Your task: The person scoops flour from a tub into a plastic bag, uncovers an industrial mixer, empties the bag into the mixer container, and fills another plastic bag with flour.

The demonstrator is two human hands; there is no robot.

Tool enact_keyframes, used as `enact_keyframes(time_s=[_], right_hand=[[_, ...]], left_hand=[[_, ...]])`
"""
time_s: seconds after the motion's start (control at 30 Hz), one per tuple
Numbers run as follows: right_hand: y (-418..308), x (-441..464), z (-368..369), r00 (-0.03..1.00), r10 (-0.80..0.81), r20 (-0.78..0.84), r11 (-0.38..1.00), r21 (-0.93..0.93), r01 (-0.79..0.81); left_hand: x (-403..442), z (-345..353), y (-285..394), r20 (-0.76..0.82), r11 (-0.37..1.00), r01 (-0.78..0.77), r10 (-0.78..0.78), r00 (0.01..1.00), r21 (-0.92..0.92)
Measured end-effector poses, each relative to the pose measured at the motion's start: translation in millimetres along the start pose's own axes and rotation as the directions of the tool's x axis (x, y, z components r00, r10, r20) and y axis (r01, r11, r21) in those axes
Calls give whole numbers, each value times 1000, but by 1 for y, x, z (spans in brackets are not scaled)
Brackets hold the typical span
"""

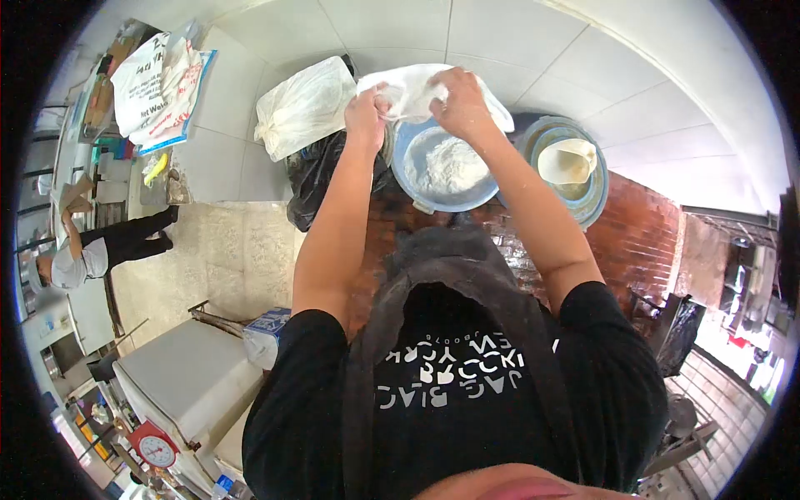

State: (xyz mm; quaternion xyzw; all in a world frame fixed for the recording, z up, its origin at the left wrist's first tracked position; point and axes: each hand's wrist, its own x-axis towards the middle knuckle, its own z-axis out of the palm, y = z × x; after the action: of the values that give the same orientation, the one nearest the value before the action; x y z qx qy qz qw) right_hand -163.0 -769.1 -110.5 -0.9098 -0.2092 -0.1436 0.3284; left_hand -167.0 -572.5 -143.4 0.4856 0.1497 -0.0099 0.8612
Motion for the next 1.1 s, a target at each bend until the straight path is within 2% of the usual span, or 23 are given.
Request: enact_keyframes(time_s=[0.07,0.1,0.17,0.2,0.27,0.3,0.33,0.4,0.43,0.53,0.57,0.63,0.67,0.7,0.77,0.8,0.83,0.87,0.97,1.0,1.03,1.07,1.1], right_hand=[[20,2,31,984,30,175,992,115,-51],[30,-2,49,965,39,260,981,172,-86],[33,-23,68,957,223,185,965,-178,-191],[33,-28,73,945,302,122,907,-342,-246],[44,-36,66,880,392,270,863,-438,-251],[49,-40,63,833,437,339,840,-485,-243],[55,-44,63,880,355,316,886,-414,-209],[67,-50,69,949,190,250,954,-275,-119],[39,-44,39,985,-1,173,978,207,-36],[-15,-34,18,998,10,-69,999,-46,-13],[-31,-33,20,982,-94,-164,979,-197,61],[-12,-41,42,992,8,124,898,-438,47],[5,-43,59,963,86,255,835,-545,70],[33,-42,72,849,360,388,823,-560,-93],[84,-62,84,862,419,285,871,-395,-292],[102,-65,83,859,454,236,875,-301,-380],[112,-64,74,853,464,238,864,-336,-376],[120,-64,63,845,478,239,849,-373,-375],[129,-48,13,862,476,175,800,-493,-342],[128,-35,-11,843,525,117,762,-507,-404],[119,-18,-39,821,568,56,721,-515,-464],[91,-13,-71,892,427,-152,763,-469,-445],[86,-3,-98,876,385,-290,790,-387,-476]], left_hand=[[8,-12,14,209,997,-6,23,978,-83],[4,-14,27,331,992,57,-17,944,-112],[-23,2,61,156,986,50,-26,987,-156],[-33,1,74,144,988,30,-8,990,-150],[-53,-1,101,120,991,-11,28,992,-136],[-43,-30,101,188,993,-60,78,979,-100],[-37,-55,100,254,991,-111,125,959,-69],[-43,-72,99,207,973,-210,187,960,95],[-52,-77,100,208,963,-233,203,957,136],[-67,-84,99,264,965,-224,182,947,139],[-70,-83,98,300,971,-205,161,940,122],[-73,-81,97,273,983,-184,175,946,8],[-74,-81,96,255,983,-174,181,950,-49],[-71,-88,95,258,979,-198,179,949,50],[-50,-116,88,266,938,-241,174,948,248],[-33,-137,74,305,715,-369,225,925,594],[-12,-162,49,362,363,-433,248,898,825],[8,-175,26,428,-54,-429,241,871,902],[55,-172,-23,382,-187,-394,-95,919,900],[17,-105,26,409,-310,-416,-89,908,855],[45,-88,16,410,-218,-372,169,896,902],[72,-71,6,383,-107,-374,417,824,921],[49,-28,26,356,111,-476,521,775,873]])
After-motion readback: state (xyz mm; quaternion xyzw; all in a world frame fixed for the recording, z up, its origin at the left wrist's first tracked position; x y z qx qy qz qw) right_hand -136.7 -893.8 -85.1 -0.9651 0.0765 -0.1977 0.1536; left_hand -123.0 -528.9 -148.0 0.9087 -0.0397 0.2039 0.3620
